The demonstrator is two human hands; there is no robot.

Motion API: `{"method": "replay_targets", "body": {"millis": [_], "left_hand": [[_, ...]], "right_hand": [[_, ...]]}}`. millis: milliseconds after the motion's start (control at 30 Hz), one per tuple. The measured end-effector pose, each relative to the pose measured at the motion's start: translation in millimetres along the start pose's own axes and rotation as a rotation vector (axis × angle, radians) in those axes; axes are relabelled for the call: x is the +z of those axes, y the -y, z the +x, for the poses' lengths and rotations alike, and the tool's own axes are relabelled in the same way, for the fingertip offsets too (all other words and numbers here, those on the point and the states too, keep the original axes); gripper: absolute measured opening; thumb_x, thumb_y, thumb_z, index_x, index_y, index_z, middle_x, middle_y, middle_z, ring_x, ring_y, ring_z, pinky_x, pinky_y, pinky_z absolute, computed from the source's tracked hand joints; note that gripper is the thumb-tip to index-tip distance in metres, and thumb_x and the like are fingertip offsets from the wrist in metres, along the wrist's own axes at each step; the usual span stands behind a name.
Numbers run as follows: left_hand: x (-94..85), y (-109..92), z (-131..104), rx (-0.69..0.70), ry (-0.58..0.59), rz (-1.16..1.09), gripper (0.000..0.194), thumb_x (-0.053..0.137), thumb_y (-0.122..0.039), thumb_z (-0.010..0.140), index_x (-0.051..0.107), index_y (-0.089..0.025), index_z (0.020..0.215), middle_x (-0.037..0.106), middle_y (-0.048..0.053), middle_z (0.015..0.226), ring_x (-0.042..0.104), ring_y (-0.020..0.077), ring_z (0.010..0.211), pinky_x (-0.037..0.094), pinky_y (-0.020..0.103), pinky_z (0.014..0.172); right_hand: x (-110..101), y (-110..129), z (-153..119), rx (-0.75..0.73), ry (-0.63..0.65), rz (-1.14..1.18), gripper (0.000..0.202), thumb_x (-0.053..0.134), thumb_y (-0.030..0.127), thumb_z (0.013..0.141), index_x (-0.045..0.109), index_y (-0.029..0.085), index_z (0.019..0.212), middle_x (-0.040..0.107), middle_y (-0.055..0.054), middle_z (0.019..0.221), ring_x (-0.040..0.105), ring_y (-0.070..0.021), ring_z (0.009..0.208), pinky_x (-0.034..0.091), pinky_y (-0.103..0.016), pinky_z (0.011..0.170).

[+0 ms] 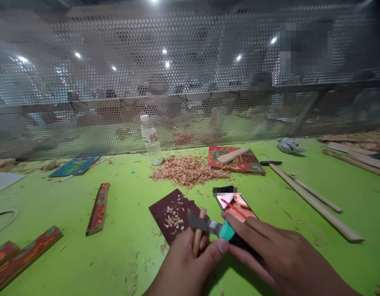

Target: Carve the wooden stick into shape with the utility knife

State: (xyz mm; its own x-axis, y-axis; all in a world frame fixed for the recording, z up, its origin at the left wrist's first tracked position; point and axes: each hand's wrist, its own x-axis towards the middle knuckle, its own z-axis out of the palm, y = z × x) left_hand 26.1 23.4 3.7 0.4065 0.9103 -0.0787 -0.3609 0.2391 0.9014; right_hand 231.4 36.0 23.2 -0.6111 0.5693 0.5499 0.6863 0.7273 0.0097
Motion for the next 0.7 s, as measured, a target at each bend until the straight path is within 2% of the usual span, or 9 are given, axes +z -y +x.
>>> {"method": "replay_targets", "body": {"millis": [133,233,333,433,533,600,700], "left_hand": [[-4.6,5.9,-1.6,-0.067,-0.031,-0.008,0.049,0.081,-0.046,0.089,0.069,-0.019,0.129,0.073,0.010,0.119,0.063,0.0297,0.119,0.045,0.048,0.110],[-8.4,9.5,-2.4,-0.075,-0.013,0.003,0.054,0.081,-0.046,0.089,0.066,-0.020,0.134,0.071,0.011,0.121,0.064,0.0303,0.117,0.045,0.051,0.110],[-9.5,8.8,-1.2,-0.024,0.011,0.012,0.053,0.079,-0.043,0.091,0.064,-0.021,0.138,0.069,0.012,0.128,0.060,0.0304,0.127,0.040,0.049,0.116],[-10.1,7.7,0.2,-0.029,-0.002,0.016,0.074,0.082,-0.045,0.089,0.051,-0.019,0.152,0.065,0.016,0.141,0.055,0.0310,0.136,0.036,0.047,0.120],[-11.4,9.0,-0.2,-0.075,-0.022,0.036,0.098,0.085,-0.049,0.085,0.034,-0.016,0.162,0.063,0.020,0.144,0.058,0.0333,0.132,0.040,0.049,0.116],[-11.3,10.0,-1.3,-0.081,-0.036,0.036,0.097,0.087,-0.050,0.083,0.039,-0.014,0.159,0.068,0.020,0.137,0.060,0.0345,0.129,0.041,0.050,0.114],[-8.4,9.2,-2.2,-0.059,-0.082,0.057,0.086,0.088,-0.053,0.080,0.055,-0.016,0.150,0.069,0.019,0.135,0.058,0.0376,0.131,0.041,0.051,0.114]], "right_hand": [[1.0,-9.1,-4.8,0.105,-0.010,0.026,0.047,0.029,0.044,0.116,0.060,0.017,0.137,0.081,-0.015,0.112,0.082,-0.0266,0.077,0.063,-0.038,0.056],[1.9,-17.7,-5.9,0.109,0.050,0.079,0.046,0.035,0.050,0.114,0.058,0.019,0.139,0.081,-0.014,0.108,0.081,-0.0270,0.075,0.062,-0.039,0.056],[2.5,-21.7,-2.1,0.083,0.140,0.182,0.049,0.032,0.053,0.114,0.065,0.020,0.130,0.082,-0.013,0.105,0.080,-0.0265,0.079,0.063,-0.038,0.060],[4.8,-20.0,0.3,0.053,0.262,0.312,0.043,0.040,0.053,0.112,0.068,0.022,0.123,0.082,-0.009,0.101,0.079,-0.0245,0.079,0.062,-0.035,0.061],[7.6,-16.9,-2.3,0.070,0.333,0.372,0.031,0.054,0.047,0.109,0.069,0.023,0.121,0.082,-0.007,0.099,0.079,-0.0240,0.078,0.061,-0.034,0.063],[8.1,-15.3,-4.7,0.072,0.338,0.365,0.029,0.055,0.045,0.108,0.069,0.023,0.122,0.082,-0.008,0.102,0.079,-0.0241,0.080,0.062,-0.034,0.065],[7.0,-12.4,-5.5,0.053,0.290,0.289,0.040,0.043,0.051,0.112,0.068,0.023,0.124,0.082,-0.010,0.103,0.079,-0.0246,0.077,0.063,-0.035,0.062]]}}
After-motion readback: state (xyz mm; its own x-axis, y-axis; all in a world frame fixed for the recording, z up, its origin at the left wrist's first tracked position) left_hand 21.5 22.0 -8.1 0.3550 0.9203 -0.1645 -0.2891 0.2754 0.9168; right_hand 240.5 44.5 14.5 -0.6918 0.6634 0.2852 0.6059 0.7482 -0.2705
